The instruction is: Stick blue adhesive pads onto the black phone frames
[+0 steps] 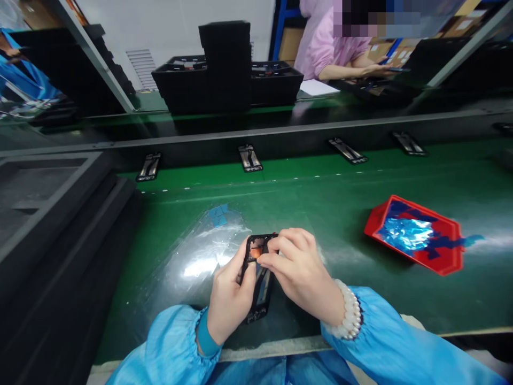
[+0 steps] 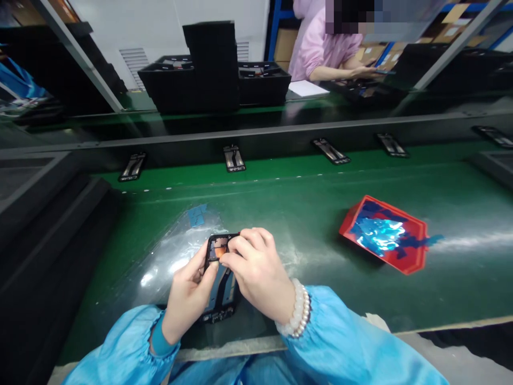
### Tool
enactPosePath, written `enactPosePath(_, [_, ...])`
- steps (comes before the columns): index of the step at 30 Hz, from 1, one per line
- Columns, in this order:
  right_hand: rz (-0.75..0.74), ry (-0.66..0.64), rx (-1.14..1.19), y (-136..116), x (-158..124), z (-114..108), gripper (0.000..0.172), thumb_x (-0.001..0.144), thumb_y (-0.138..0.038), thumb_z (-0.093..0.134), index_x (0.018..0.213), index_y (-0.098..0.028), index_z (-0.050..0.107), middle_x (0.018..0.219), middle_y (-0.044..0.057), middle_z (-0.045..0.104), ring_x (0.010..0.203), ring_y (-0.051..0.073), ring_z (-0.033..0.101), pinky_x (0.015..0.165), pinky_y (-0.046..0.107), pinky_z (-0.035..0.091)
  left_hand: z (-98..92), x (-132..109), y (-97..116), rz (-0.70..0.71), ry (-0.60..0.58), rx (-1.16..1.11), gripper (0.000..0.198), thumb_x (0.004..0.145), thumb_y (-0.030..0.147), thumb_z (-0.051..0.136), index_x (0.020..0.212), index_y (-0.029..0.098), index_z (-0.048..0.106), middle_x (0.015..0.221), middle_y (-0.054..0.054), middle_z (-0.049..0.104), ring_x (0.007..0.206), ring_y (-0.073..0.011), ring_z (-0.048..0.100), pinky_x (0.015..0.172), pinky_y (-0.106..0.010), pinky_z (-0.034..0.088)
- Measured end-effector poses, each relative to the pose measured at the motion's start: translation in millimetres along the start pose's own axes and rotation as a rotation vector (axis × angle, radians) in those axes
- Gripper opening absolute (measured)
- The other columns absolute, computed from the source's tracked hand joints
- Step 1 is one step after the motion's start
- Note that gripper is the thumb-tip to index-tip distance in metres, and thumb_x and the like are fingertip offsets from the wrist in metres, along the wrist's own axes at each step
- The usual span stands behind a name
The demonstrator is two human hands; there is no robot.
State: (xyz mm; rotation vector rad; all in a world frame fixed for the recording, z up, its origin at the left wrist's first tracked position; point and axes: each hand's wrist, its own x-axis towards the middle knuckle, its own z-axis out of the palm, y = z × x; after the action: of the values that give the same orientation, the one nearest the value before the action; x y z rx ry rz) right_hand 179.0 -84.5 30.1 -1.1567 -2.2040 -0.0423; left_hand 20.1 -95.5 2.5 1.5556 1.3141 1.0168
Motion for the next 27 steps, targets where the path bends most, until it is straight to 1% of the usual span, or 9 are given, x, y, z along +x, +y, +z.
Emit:
enactPosePath(4, [-0.028,0.0,-0.128,-3,-1,-1,0.022,0.085,-0.009,0.046,0.087,-0.021,0.065,0.086,0.003,0.061,0.096,0.019,0.045,0.097,0.04,0.028,2.0,0,-2,-0.006,0.019,-0.013,0.044,0.086,0.019,0.049,0.129,0.023,0.049,0.125,-0.001,0.06,0.111,-0.0185,0.059,0.096,-0.027,0.046])
enactPosePath(8, [0.0,-0.052,0.071,0,0,-5,0.02,0.087,-0.013,0.046,0.083,-0.021,0.064,0.081,0.003,0.058,0.09,0.019,0.047,0.089,0.038,0.035,3.4,0,-3,-0.005,0.02,-0.017,0.043,0.086,0.02,0.049,0.129,0.023,0.05,0.124,-0.002,0.061,0.112,-0.0192,0.059,0.095,-0.028,0.047])
enactPosePath(10, [0.085,-0.015,0.146,3,0,-7,0.015,0.087,-0.016,0.049,0.083,-0.021,0.062,0.082,0.003,0.055,0.089,0.019,0.048,0.085,0.038,0.038,3.6,1,-2,-0.009,0.032,-0.027,0.044,0.086,0.021,0.05,0.129,0.023,0.05,0.121,-0.001,0.063,0.109,-0.0196,0.06,0.093,-0.028,0.048])
enactPosePath(12, [0.219,0.067,0.178,6,-1,-7,0.01,0.085,-0.018,0.051,0.091,-0.02,0.059,0.09,0.006,0.054,0.093,0.02,0.049,0.084,0.04,0.04,3.9,0,-2,-0.026,0.052,-0.038,0.044,0.085,0.022,0.051,0.129,0.023,0.05,0.118,-0.001,0.065,0.107,-0.0204,0.061,0.09,-0.029,0.05])
enactPosePath(14, [0.322,0.111,0.23,8,-2,-4,0.022,0.083,-0.018,0.052,0.105,-0.018,0.052,0.102,0.01,0.051,0.103,0.022,0.049,0.086,0.04,0.043,4.4,0,-2,-0.039,0.062,-0.046,0.044,0.085,0.022,0.051,0.129,0.023,0.05,0.117,-0.001,0.066,0.105,-0.0207,0.062,0.088,-0.029,0.051])
enactPosePath(17, [0.377,0.041,0.372,8,-2,6,0.034,0.082,-0.019,0.052,0.115,-0.018,0.046,0.113,0.011,0.052,0.108,0.021,0.051,0.087,0.036,0.047,4.9,-1,-3,-0.024,0.068,-0.047,0.043,0.086,0.022,0.05,0.128,0.024,0.051,0.119,-0.001,0.065,0.104,-0.0198,0.063,0.089,-0.028,0.051])
enactPosePath(20, [0.434,0.003,0.461,4,1,12,0.027,0.082,-0.019,0.051,0.108,-0.02,0.049,0.102,0.006,0.059,0.096,0.017,0.059,0.082,0.03,0.05,4.6,-3,-4,-0.006,0.074,-0.024,0.043,0.086,0.022,0.05,0.129,0.025,0.05,0.122,-0.001,0.063,0.105,-0.0192,0.062,0.091,-0.028,0.049])
enactPosePath(23, [0.473,0.01,0.476,1,6,12,0.021,0.078,-0.017,0.052,0.099,-0.02,0.052,0.091,0.002,0.062,0.084,0.015,0.061,0.074,0.026,0.051,4.3,-6,-6,0.006,0.05,-0.001,0.045,0.086,0.022,0.049,0.131,0.024,0.047,0.127,-0.002,0.058,0.111,-0.0196,0.059,0.095,-0.028,0.047])
enactPosePath(27, [0.508,-0.024,0.468,3,7,12,0.019,0.077,-0.015,0.048,0.095,-0.019,0.053,0.087,0.002,0.063,0.081,0.015,0.062,0.073,0.028,0.052,5.3,-6,-6,-0.006,0.019,-0.019,0.045,0.086,0.022,0.05,0.131,0.024,0.047,0.13,-0.002,0.056,0.114,-0.0203,0.056,0.097,-0.029,0.046])
